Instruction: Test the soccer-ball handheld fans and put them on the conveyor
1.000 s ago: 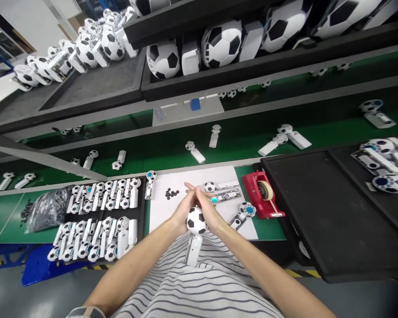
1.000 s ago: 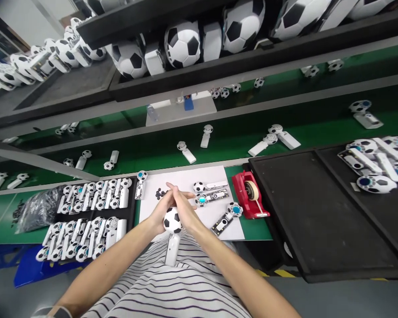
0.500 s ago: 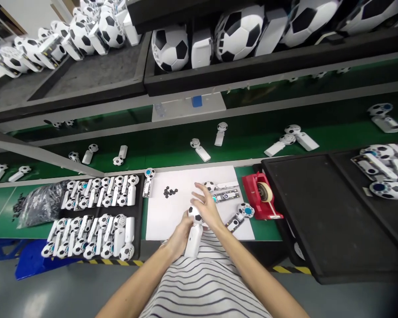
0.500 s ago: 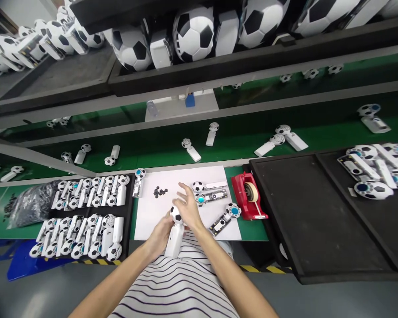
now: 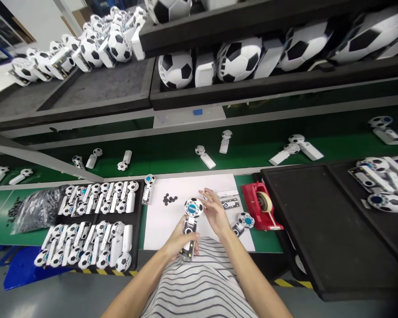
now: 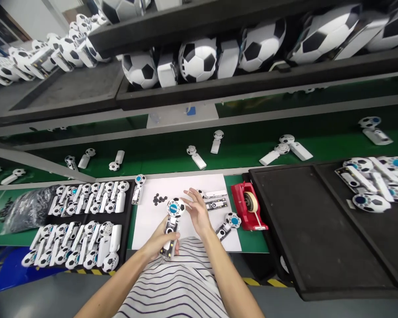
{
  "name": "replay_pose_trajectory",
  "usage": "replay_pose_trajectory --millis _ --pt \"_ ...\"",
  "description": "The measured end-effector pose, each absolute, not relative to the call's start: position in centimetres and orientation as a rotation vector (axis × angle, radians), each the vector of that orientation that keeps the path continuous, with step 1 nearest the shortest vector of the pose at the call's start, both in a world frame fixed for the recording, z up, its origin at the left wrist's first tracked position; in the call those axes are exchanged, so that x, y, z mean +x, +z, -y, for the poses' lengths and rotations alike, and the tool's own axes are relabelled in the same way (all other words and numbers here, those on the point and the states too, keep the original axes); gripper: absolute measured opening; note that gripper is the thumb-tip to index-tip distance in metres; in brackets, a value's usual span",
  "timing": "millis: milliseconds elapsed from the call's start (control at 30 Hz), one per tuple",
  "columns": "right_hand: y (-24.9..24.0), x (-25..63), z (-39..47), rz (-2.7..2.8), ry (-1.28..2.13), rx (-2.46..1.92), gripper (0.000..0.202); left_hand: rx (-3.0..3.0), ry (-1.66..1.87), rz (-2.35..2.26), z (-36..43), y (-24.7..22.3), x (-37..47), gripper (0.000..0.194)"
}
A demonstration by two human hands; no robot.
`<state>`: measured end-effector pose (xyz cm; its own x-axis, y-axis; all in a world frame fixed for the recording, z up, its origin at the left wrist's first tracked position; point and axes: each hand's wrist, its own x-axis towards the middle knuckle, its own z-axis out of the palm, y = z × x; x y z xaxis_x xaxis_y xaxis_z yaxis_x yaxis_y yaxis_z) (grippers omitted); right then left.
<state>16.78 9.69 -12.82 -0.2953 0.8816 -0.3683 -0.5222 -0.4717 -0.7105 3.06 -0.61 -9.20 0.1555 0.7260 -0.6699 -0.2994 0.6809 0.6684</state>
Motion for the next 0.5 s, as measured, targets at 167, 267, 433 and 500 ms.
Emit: replay_pose_trajectory --millis 167,267,433,500 --pt "-12.9 19.8 -10.0 0.608 1.64 -1.104 0.039 0.501 0.822 -1.474 -5.7 -10.9 -1.1 0.035" --pt "-9.5 20.9 -12.2 0.711 1.463 -1.083 0.041 0.51 0.828 -1.657 -12.4 -11.5 -4.7 0.026" --pt "0.3 19.4 -19.9 0.886 1.154 -0.867 0.036 0.473 0.851 -1.872 -22.2 -10.9 -8.4 0.03" --pt "3.1 18.1 -23.3 0.896 1.073 -0.796 0.034 0.447 0.832 -1.944 -24.7 -11.0 -9.4 0.031"
